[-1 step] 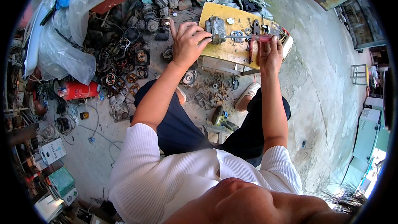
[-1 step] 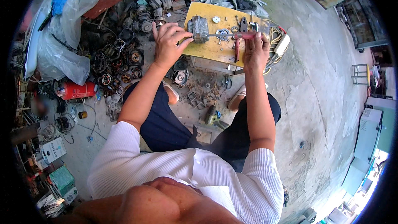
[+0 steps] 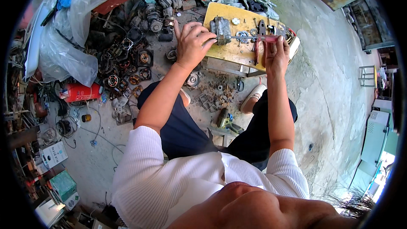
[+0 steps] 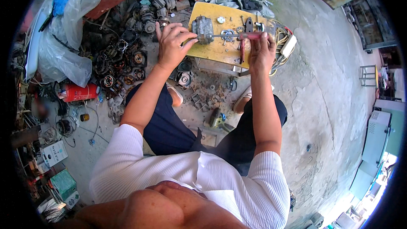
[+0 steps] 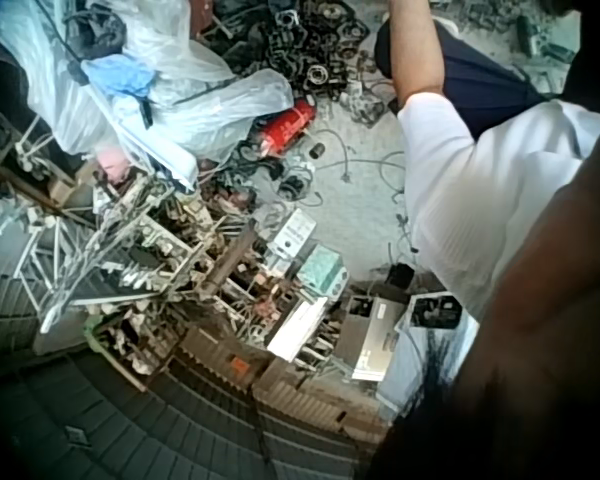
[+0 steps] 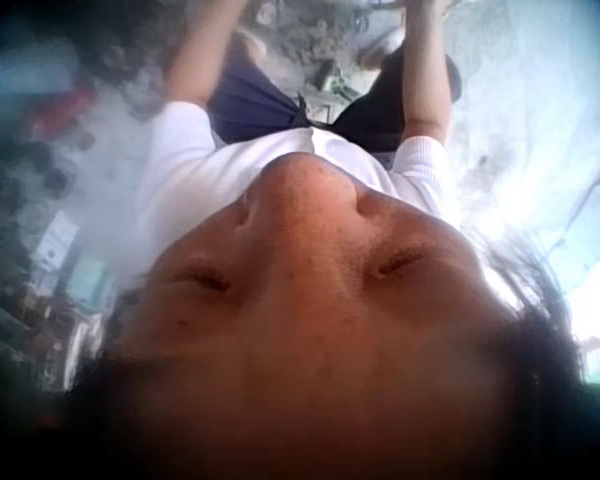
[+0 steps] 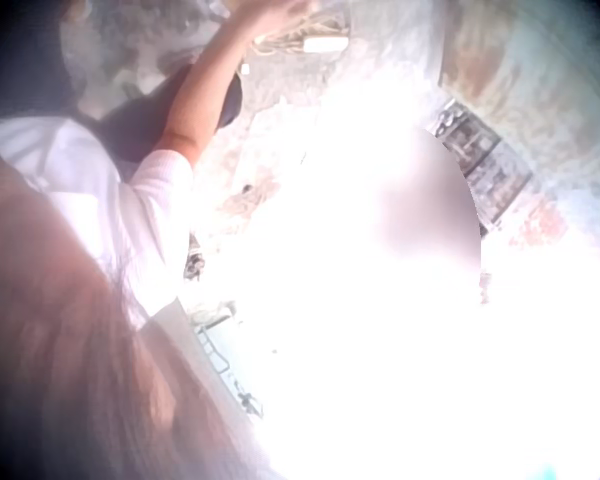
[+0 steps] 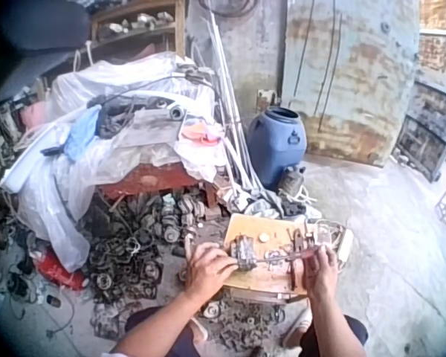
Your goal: The person uses a screwdriver to loosen and remove screws from a small metal mechanical housing on a cluttered work table, then pulls apart the casing segments by hand.
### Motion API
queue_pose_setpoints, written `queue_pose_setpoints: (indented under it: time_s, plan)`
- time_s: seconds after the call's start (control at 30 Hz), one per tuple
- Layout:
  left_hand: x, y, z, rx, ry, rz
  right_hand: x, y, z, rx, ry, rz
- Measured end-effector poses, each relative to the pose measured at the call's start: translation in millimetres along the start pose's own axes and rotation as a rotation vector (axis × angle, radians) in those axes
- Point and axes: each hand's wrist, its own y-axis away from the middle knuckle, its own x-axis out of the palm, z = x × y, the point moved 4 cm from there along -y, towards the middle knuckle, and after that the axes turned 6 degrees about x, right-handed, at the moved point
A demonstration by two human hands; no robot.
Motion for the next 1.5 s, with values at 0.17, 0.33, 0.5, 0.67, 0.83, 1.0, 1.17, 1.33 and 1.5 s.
queue_pose_setpoints:
  time_s: [0.17,0.33,0.5,0.67,0.83,1.0,1.17,1.33,1.5]
  plan:
    - [0.2,0.5,1.6,0.017,-0.002,0.004,-1.6,-6.1,0.3,-0.014,-0.003,0.0]
    - [0.7,-0.7,1.5,0.023,-0.003,0.015,2.5,-6.9,3.7,0.001,-0.016,0.015]
    - [-0.1,-1.7,0.8,0.018,-0.008,0.036,12.0,-2.6,9.7,0.012,-0.008,-0.018]
    - [0.7,-3.3,-0.6,0.027,-0.004,0.044,7.0,-8.4,10.7,-0.009,0.061,-0.053]
    - [2.8,-3.2,0.6,0.04,0.014,0.03,9.5,-6.3,12.0,-0.027,0.041,-0.005]
    - [2.7,-3.1,2.0,0.038,0.035,0.024,5.6,-8.8,12.4,-0.016,0.087,-0.006]
    - [1.4,-3.8,-0.2,0.034,0.05,0.012,6.7,-6.3,13.6,-0.035,0.107,0.013]
    - [1.6,-2.9,1.4,0.021,0.055,0.007,15.4,3.0,5.6,-0.047,-0.005,0.035]
    - [3.2,-3.9,0.6,0.011,0.07,0.001,-5.9,-11.1,-4.9,-0.047,0.031,0.012]
